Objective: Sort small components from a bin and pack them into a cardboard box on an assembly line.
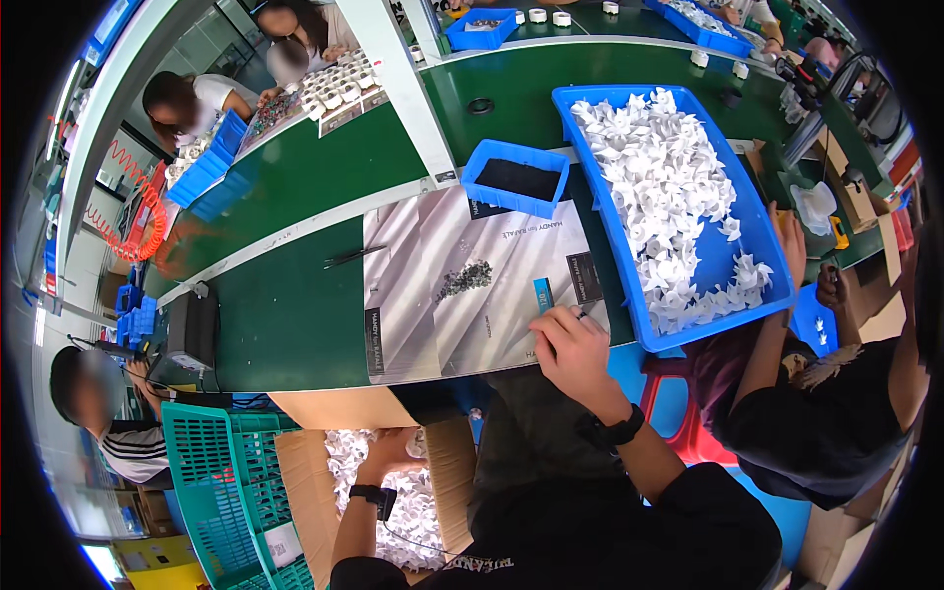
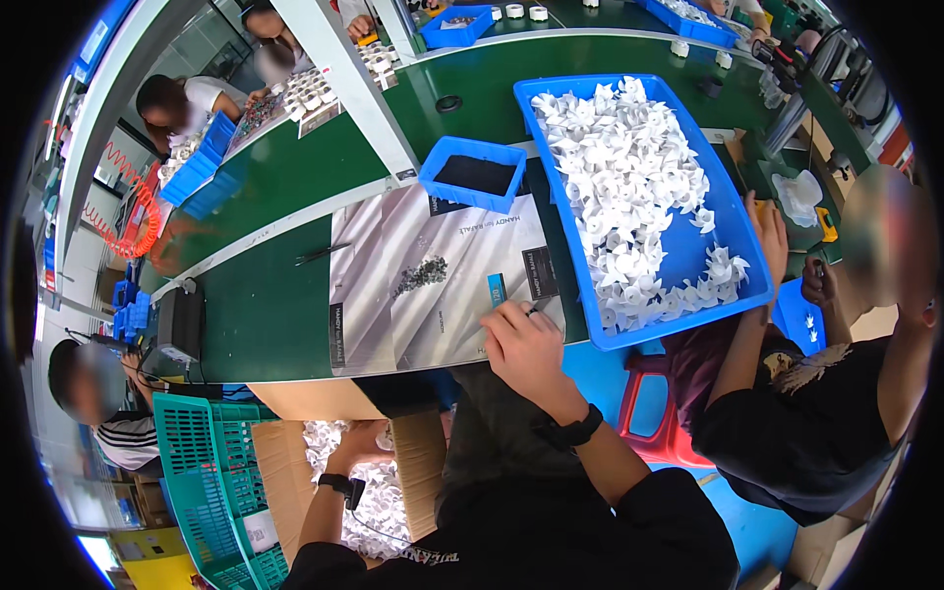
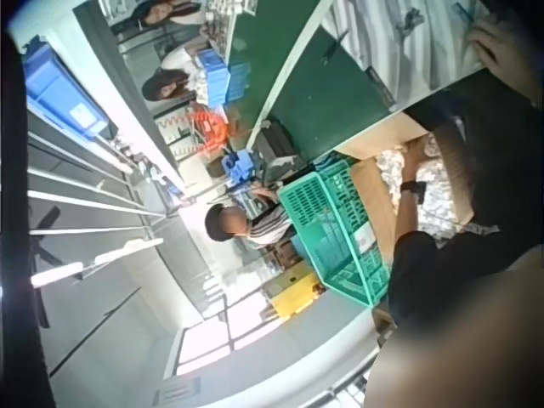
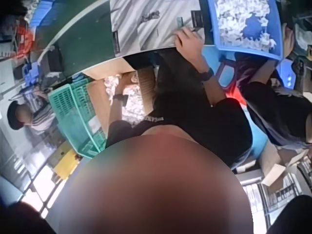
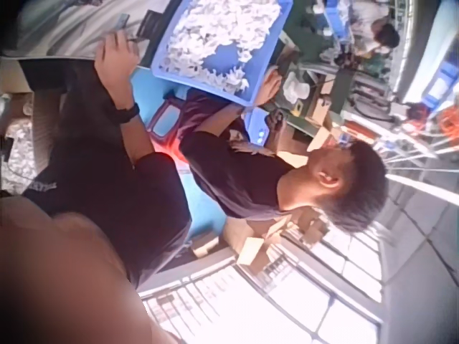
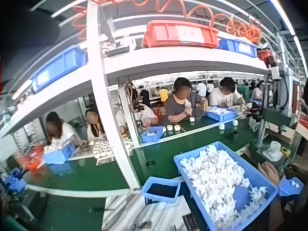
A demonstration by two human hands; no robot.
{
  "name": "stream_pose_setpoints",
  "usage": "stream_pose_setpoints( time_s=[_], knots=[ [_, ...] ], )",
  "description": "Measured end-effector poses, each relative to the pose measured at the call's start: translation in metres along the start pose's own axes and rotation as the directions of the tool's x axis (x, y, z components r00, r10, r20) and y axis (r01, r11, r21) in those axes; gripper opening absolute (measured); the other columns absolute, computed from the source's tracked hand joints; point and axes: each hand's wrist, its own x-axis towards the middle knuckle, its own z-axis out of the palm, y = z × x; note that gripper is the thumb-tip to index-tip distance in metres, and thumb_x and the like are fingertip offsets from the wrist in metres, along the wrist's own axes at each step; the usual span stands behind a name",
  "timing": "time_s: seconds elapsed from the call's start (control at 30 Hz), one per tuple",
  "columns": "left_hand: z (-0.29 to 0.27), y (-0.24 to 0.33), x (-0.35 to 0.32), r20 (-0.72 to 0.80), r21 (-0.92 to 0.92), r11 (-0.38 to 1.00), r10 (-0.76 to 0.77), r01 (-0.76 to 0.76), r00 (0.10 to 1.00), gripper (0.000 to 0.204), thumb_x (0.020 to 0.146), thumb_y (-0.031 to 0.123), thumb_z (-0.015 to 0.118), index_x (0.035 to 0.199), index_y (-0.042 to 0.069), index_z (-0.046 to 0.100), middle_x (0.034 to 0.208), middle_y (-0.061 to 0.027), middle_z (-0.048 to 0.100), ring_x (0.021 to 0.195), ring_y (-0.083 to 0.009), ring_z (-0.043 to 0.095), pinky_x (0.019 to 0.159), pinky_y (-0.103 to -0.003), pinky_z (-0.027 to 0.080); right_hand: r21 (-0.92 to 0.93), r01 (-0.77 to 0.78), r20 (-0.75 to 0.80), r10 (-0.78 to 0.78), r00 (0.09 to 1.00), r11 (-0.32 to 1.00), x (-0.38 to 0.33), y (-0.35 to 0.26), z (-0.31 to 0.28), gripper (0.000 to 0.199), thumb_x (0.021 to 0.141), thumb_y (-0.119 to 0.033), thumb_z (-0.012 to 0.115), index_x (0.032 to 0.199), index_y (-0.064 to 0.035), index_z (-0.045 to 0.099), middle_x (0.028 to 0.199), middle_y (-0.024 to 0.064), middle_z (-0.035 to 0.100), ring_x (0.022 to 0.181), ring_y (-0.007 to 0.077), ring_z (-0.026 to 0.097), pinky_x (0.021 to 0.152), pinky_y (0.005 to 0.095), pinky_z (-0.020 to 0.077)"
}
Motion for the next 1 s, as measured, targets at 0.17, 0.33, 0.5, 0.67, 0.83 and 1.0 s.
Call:
stream_pose_setpoints(
  time_s=[0.17,0.33,0.5,0.67,0.83,1.0],
  knots=[
    [-0.015,0.020,-0.008,0.071,-0.050,0.992,-0.112,0.116,0.991,0.072,0.062,0.048,0.079,0.124,0.021,0.056,0.136,-0.0113,0.051,0.129,-0.0368,0.042,0.098,-0.056,0.038,-0.003,-0.012,0.010,0.012,1.000,1.000,0.000,0.002,-0.002,0.014,0.071,-0.003,0.065,0.083,-0.0109,0.063,0.083,0.0026,0.060,0.073,0.0262,0.059,0.062,0.0360,0.0479],
    [-0.035,0.026,-0.012,0.069,-0.050,0.996,-0.067,0.070,0.995,0.066,0.061,0.045,0.080,0.115,0.015,0.058,0.123,-0.0140,0.058,0.118,-0.0358,0.050,0.095,-0.046,0.044,-0.023,-0.014,0.010,0.014,1.000,1.000,-0.001,0.001,-0.001,0.014,0.072,-0.004,0.065,0.084,-0.0111,0.064,0.084,0.0025,0.061,0.072,0.0268,0.059,0.062,0.0361,0.0477],
    [-0.036,0.031,-0.010,0.089,0.008,0.997,-0.083,0.083,0.993,0.069,0.062,0.043,0.081,0.117,0.011,0.057,0.122,-0.0175,0.058,0.117,-0.0369,0.052,0.095,-0.042,0.046,-0.037,-0.008,0.002,0.008,1.000,0.999,0.001,0.000,0.000,0.014,0.072,-0.004,0.065,0.084,-0.0111,0.064,0.085,0.0024,0.061,0.071,0.0277,0.059,0.061,0.0361,0.0476],
    [-0.025,0.024,-0.010,-0.009,0.054,0.998,-0.041,0.041,0.999,0.074,0.063,0.044,0.081,0.122,0.008,0.053,0.126,-0.0197,0.055,0.118,-0.0369,0.052,0.094,-0.043,0.046,-0.035,-0.009,-0.006,0.009,1.000,0.999,0.001,0.000,0.002,0.014,0.072,-0.004,0.065,0.084,-0.0110,0.065,0.084,0.0026,0.060,0.073,0.0279,0.059,0.061,0.0361,0.0476],
    [-0.036,0.022,-0.015,0.119,-0.038,0.999,0.019,-0.015,0.993,0.080,0.063,0.044,0.081,0.128,0.008,0.049,0.129,-0.0207,0.052,0.119,-0.0386,0.052,0.094,-0.044,0.046,-0.047,-0.018,0.007,0.019,1.000,0.999,0.000,0.001,0.001,0.014,0.072,-0.003,0.065,0.084,-0.0108,0.065,0.084,0.0030,0.060,0.073,0.0276,0.059,0.061,0.0360,0.0475],
    [-0.061,0.039,-0.018,0.321,-0.067,0.996,-0.038,0.063,0.946,0.082,0.063,0.044,0.081,0.131,0.012,0.049,0.130,-0.0207,0.050,0.118,-0.0405,0.052,0.094,-0.044,0.047,-0.031,0.002,-0.001,-0.002,1.000,1.000,-0.001,0.003,0.002,0.013,0.072,-0.003,0.065,0.083,-0.0104,0.065,0.083,0.0031,0.061,0.071,0.0269,0.059,0.060,0.0356,0.0473]
  ],
)
